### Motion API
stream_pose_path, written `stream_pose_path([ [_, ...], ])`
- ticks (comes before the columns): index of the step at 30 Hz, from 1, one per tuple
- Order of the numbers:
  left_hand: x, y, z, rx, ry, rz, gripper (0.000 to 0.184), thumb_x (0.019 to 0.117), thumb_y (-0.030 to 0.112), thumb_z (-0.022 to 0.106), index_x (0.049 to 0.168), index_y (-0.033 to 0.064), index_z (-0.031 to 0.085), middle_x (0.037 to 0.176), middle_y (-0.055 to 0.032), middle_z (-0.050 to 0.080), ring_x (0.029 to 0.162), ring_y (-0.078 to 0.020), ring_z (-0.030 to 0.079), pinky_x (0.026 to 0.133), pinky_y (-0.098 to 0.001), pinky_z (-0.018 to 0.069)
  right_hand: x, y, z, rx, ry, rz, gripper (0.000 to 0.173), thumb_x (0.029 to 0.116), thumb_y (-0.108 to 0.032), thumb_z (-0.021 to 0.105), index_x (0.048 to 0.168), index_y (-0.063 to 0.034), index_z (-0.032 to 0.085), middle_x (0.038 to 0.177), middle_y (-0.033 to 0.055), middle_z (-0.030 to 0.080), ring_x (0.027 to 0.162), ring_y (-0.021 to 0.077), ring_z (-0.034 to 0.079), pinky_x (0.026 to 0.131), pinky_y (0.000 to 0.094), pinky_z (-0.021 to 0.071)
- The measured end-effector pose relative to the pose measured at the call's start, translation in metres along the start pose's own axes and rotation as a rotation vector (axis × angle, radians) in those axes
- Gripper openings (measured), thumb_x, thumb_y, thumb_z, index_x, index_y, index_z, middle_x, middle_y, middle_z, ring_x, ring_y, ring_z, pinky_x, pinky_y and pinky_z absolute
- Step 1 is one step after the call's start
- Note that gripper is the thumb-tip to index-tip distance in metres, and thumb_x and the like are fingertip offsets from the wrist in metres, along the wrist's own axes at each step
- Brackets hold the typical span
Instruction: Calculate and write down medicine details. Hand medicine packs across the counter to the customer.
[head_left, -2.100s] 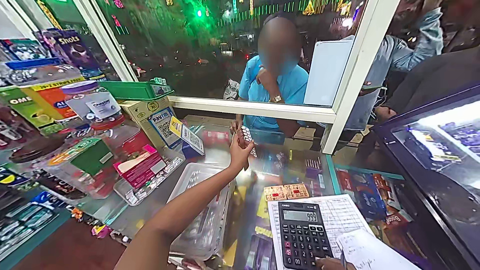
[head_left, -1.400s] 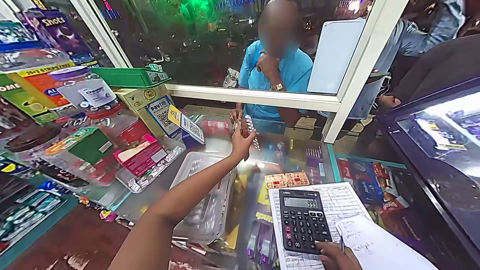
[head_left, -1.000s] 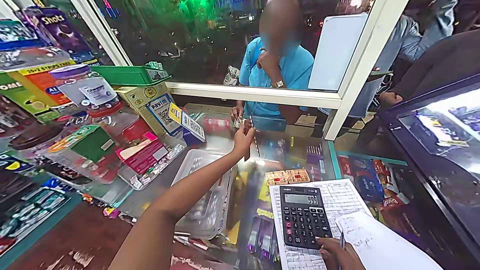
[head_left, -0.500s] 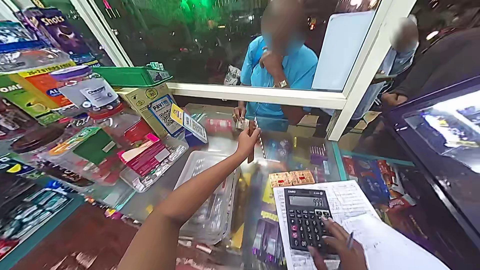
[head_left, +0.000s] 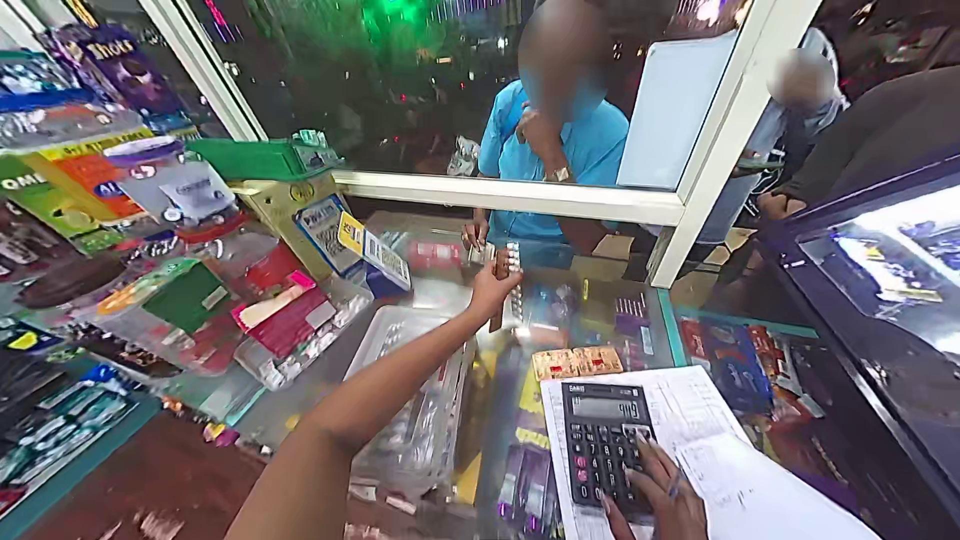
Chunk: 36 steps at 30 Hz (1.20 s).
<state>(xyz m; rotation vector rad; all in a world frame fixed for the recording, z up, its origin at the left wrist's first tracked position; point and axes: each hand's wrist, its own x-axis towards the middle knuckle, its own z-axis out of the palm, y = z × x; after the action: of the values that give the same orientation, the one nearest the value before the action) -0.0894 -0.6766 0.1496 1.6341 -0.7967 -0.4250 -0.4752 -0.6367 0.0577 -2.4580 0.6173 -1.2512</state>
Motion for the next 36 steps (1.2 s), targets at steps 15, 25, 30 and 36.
stream_pose_path([
  [15,0.004,0.002,0.001,0.081,-0.153,-0.004,0.036,0.0960,0.025,0.067,0.116,-0.0037,0.060,0.086,-0.0072,0.064,0.069,-0.0113,0.063,0.068,-0.0295,0.0545,0.001,0.006,0.005,0.036,0.034,-0.016,0.029,0.0972,-0.034,0.069,0.105,-0.0072,0.061,0.126,0.0216,0.068,0.129,0.0280,0.057,0.108,0.0393,0.0415],
  [25,0.002,-0.012,0.028,0.955,-0.649,0.029,0.064,0.0948,0.041,0.067,0.133,-0.0091,0.056,0.128,-0.0316,0.060,0.121,-0.0448,0.059,0.103,-0.0600,0.0453,0.002,0.005,0.006,0.029,0.011,-0.013,0.025,0.0980,-0.032,0.066,0.101,-0.0082,0.065,0.123,0.0187,0.070,0.125,0.0274,0.060,0.105,0.0375,0.0440],
  [30,-0.021,0.027,0.032,1.108,-0.700,0.083,0.104,0.0888,0.059,0.070,0.156,-0.0074,0.027,0.151,-0.0355,0.039,0.133,-0.0499,0.048,0.107,-0.0634,0.0424,-0.002,0.004,0.002,0.079,0.064,0.028,0.026,0.0994,-0.037,0.064,0.105,-0.0115,0.064,0.126,0.0104,0.070,0.130,0.0185,0.057,0.109,0.0317,0.0432],
  [36,-0.134,0.151,-0.115,0.353,-0.474,0.878,0.072,0.0900,0.046,0.074,0.149,0.0133,0.048,0.146,-0.0035,0.056,0.131,-0.0135,0.055,0.106,-0.0325,0.0511,0.008,0.003,-0.034,0.189,0.122,0.142,0.023,0.1005,-0.033,0.063,0.107,-0.0106,0.065,0.125,0.0052,0.070,0.126,0.0097,0.059,0.107,0.0238,0.0464],
])
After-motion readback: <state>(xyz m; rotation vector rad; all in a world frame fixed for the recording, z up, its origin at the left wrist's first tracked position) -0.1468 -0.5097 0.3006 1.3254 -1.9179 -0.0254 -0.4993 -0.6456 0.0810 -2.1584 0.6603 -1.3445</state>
